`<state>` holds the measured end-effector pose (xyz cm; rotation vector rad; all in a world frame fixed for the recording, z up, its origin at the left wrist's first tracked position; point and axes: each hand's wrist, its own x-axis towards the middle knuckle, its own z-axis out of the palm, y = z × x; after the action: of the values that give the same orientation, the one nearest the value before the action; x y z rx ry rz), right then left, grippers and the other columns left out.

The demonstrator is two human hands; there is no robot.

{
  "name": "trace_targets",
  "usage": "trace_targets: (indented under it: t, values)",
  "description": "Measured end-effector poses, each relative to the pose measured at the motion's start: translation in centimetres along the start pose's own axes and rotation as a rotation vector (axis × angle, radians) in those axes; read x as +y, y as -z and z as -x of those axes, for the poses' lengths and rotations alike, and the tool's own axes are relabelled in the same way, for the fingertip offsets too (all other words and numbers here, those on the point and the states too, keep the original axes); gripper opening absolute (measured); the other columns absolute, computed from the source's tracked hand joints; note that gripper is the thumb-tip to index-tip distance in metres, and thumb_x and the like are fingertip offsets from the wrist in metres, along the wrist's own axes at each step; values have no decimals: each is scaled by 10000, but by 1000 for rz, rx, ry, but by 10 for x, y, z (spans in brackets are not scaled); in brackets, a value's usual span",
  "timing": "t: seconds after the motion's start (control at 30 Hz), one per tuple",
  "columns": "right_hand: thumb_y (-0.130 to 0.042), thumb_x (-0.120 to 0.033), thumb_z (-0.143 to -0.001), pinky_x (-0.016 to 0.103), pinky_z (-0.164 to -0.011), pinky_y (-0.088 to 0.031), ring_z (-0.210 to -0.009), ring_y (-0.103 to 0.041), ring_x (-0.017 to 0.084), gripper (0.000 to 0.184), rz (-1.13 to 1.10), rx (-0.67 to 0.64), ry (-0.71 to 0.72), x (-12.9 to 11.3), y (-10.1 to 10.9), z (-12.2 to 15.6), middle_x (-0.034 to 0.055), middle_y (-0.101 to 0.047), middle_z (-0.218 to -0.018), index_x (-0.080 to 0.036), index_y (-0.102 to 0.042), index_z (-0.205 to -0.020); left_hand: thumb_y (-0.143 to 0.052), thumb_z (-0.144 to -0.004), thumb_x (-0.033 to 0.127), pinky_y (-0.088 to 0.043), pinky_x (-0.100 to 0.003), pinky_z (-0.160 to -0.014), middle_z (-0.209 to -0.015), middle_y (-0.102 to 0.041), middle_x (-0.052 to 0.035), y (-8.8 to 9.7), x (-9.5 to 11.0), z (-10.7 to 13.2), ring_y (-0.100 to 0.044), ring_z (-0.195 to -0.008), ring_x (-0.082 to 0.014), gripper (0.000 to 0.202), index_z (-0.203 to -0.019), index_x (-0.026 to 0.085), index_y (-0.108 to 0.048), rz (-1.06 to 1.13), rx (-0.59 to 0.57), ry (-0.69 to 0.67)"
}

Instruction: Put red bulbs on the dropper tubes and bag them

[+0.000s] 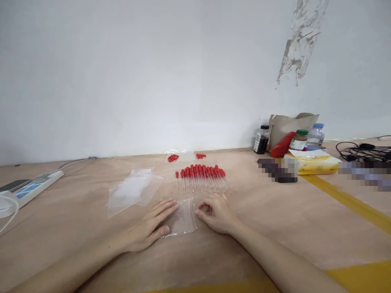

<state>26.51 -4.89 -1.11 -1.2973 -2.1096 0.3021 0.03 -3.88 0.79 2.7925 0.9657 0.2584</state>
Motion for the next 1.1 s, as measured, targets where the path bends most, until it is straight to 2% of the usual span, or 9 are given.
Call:
trace_targets:
  t: [0.1, 0.27, 0.47, 0.6, 0.77, 0.87, 0.93, 1.0, 1.1]
  values:
    - [-549, -381, -764, 325, -782, -376, -838, -522, 171, 239, -57, -58, 167, 0, 2, 0, 52, -595, -855, -221, -642, -914, -280, -908, 433, -183, -425, -1071, -1443, -187, -30, -4, -2, 7, -148, -1319, -213, 531, -1387, 256, -133, 41, -42, 42]
    - [-534, -399, -774, 350, -887, -360, -1002, -507, 193, 358, -129, -208, 347, -4, 5, 1, 100, -580, -1067, -198, -616, -1060, -311, -896, 453, -164, -435, -1076, -1441, -186, -22, -5, -4, 4, -162, -1316, -218, 543, -1382, 273, -151, 66, -65, 25]
    - [-579, -445, -720, 392, -1003, -238, -1168, -421, 221, 589, -110, -417, 497, -12, 9, -1, 119, -489, -1253, -210, -466, -1248, -314, -894, 457, -167, -435, -1075, -1442, -177, -26, -4, -3, 4, -163, -1316, -214, 552, -1384, 274, -138, 78, -60, 28]
    - [-593, -463, -704, 485, -1021, -114, -1243, -321, 247, 544, -24, -491, 525, -14, 11, -4, 79, -368, -1358, -313, -483, -1215, -303, -893, 468, -181, -433, -1071, -1448, -155, -19, -2, -2, 6, -133, -1321, -222, 562, -1387, 279, -112, 83, -83, 57]
    - [-610, -480, -689, 521, -1006, -95, -1279, -238, 280, 520, -57, -522, 451, -10, 12, -4, 93, -224, -1424, -318, -523, -1175, -266, -908, 451, -166, -426, -1074, -1450, -118, -24, 0, -6, 11, -125, -1321, -223, 558, -1390, 281, -41, 59, -124, 68]
    - [-614, -466, -694, 491, -1012, -123, -1272, -255, 269, 468, -119, -503, 394, -5, 13, -2, 95, -278, -1403, -293, -572, -1127, -237, -919, 431, -137, -416, -1083, -1450, -95, -12, 0, -8, 14, -107, -1324, -205, 537, -1387, 281, -21, 26, -138, 51]
    - [-605, -447, -708, 429, -992, -226, -1207, -365, 240, 385, -190, -470, 353, -3, 15, -4, 96, -424, -1314, -257, -634, -1041, -244, -918, 432, -138, -415, -1083, -1449, -86, -7, -1, -9, 15, -102, -1324, -208, 532, -1386, 283, -38, 19, -129, 53]
    - [-557, -410, -755, 343, -885, -365, -1012, -527, 188, 277, -255, -412, 271, -3, 16, -11, 85, -599, -1081, -208, -678, -903, -258, -915, 434, -142, -416, -1083, -1447, -83, -4, -2, -10, 16, -103, -1323, -217, 529, -1385, 286, -67, 17, -104, 53]
    - [-526, -310, -777, 246, -666, -426, -691, -565, 128, 186, -196, -197, 75, -6, 11, -37, 27, -636, -735, -163, -640, -762, -270, -913, 433, -142, -417, -1083, -1445, -84, -5, -3, -10, 17, -107, -1321, -221, 529, -1384, 284, -81, 14, -81, 51]
